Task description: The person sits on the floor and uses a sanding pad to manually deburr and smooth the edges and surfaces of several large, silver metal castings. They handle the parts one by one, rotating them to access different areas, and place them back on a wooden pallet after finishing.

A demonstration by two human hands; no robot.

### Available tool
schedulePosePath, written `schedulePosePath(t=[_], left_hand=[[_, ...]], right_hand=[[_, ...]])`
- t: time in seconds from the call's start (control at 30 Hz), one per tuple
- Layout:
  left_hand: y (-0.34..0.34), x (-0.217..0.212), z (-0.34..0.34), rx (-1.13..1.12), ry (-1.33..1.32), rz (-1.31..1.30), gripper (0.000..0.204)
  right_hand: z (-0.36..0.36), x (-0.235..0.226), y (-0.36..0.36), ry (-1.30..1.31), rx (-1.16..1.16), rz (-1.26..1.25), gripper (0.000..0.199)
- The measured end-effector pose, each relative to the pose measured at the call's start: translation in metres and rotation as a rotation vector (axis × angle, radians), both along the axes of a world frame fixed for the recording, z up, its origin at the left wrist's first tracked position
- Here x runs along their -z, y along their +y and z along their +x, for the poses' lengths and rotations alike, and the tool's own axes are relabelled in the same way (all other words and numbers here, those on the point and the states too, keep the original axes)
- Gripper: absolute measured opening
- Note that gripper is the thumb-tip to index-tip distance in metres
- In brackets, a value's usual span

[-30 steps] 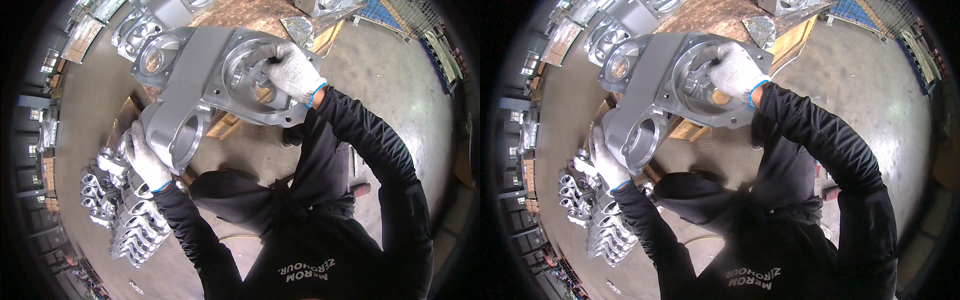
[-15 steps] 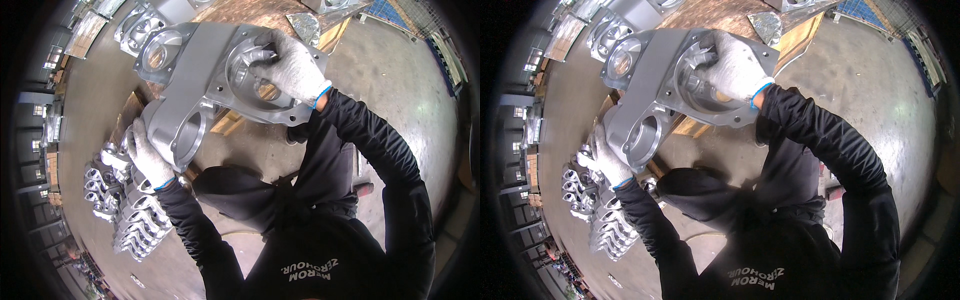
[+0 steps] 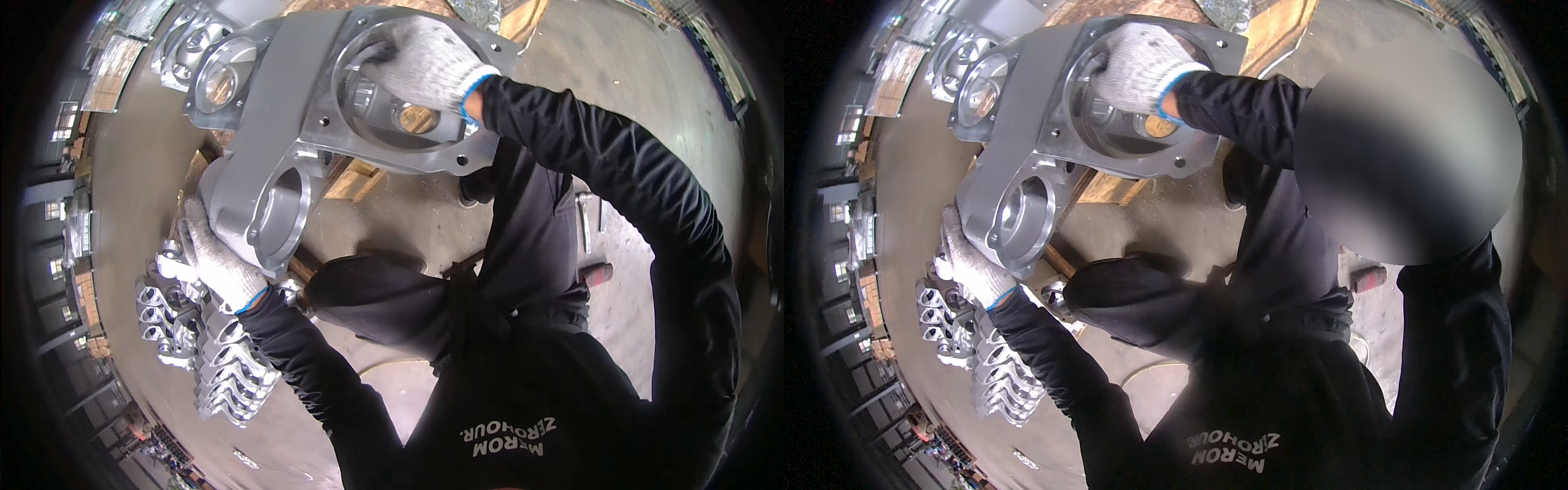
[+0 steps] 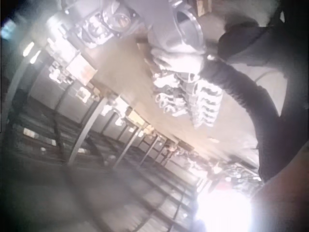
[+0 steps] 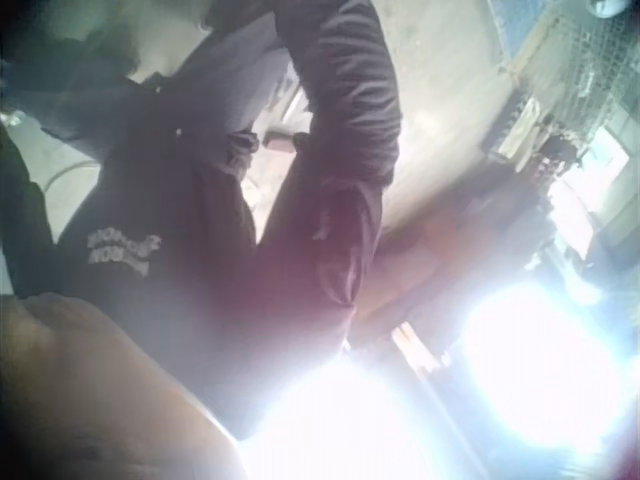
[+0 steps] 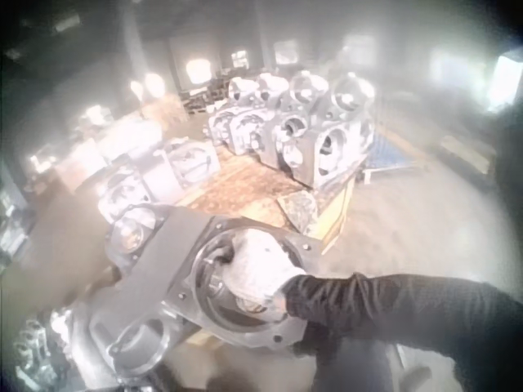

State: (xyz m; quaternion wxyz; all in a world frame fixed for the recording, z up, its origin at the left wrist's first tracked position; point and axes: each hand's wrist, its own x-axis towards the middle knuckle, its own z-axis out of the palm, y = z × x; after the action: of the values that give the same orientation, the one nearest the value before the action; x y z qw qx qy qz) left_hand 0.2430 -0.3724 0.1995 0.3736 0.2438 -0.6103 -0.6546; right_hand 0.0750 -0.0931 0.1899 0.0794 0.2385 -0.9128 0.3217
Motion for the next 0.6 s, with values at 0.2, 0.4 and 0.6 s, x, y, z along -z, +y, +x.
schedulePosePath(t=[0.2,0.4,0.6], left_hand=[[-0.035,0.020,0.017,-0.028,-0.101,-0.434,0.028],[-0.019,0.020,-0.002,-0.038,-0.053,-0.324,0.029],[-0.008,-0.002,0.005,-0.057,-0.058,-0.024,0.036]], right_hand=[[0.013,-0.015,-0.013,-0.046,-0.004,0.174,0.032],[-0.003,0.006,0.001,0.088,-0.108,0.328,0.041],[-0.003,0.008,-0.019,0.046,-0.137,0.236,0.047]])
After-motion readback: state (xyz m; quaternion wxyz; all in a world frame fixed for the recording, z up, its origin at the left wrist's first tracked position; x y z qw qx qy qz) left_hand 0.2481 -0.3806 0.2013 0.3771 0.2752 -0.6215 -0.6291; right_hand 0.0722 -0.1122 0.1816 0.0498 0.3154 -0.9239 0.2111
